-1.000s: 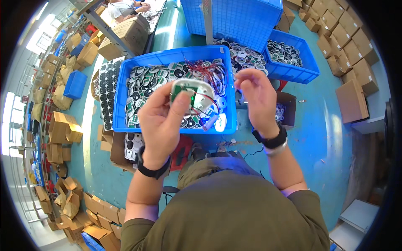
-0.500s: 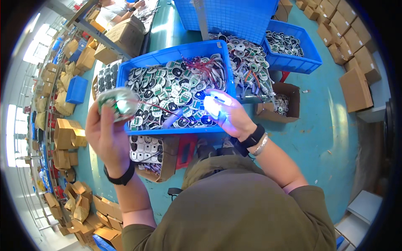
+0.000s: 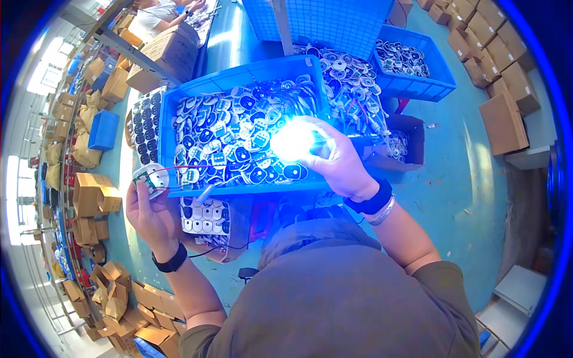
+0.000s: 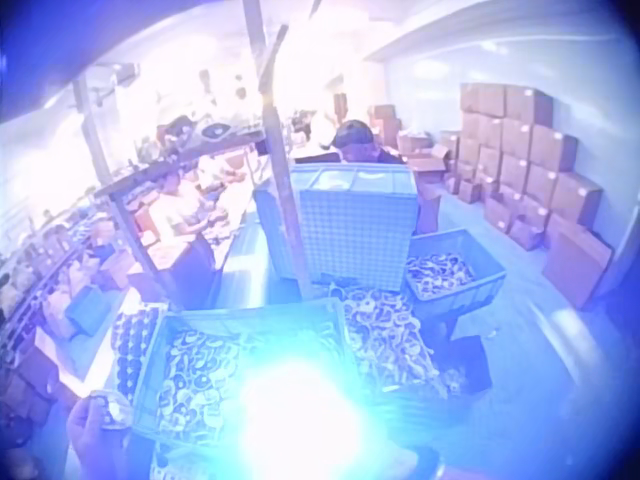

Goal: Sorting, testing LED lights, and trimming wires on PCB components in a factory setting.

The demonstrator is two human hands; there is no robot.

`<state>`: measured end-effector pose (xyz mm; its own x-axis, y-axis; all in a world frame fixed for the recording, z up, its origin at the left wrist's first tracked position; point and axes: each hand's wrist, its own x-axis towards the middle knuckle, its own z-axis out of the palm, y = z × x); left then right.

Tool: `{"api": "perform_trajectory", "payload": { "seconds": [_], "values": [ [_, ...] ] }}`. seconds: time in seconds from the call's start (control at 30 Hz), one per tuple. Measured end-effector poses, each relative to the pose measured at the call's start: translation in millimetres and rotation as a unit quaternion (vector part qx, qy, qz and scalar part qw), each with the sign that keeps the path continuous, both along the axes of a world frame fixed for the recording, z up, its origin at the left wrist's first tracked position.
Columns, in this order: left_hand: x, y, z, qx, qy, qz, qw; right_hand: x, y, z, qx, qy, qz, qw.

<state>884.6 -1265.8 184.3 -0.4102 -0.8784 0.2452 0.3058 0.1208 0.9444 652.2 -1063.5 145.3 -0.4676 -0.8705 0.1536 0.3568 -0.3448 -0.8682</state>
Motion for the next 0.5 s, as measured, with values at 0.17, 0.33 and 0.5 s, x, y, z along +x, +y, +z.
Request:
{"api": "perform_trajectory", "payload": {
  "seconds": [0.17,0.33,0.5],
  "values": [
    [-6.5,-11.5,-6.3,0.016,-0.01,-0.011,1.0,-4.8,-12.8,4.9,0.031,0.23,-0.013,0.973],
    [-15.8,-36.0,-14.3,0.038,0.013,-0.058,0.998,-2.5,-38.1,-16.1,-0.014,0.052,-0.011,0.999],
    [-34.2,-76.6,-18.3,0.05,0.028,-0.086,0.995,-11.5,-79.5,-66.4,-0.023,0.059,-0.06,0.996]
  ]
}}
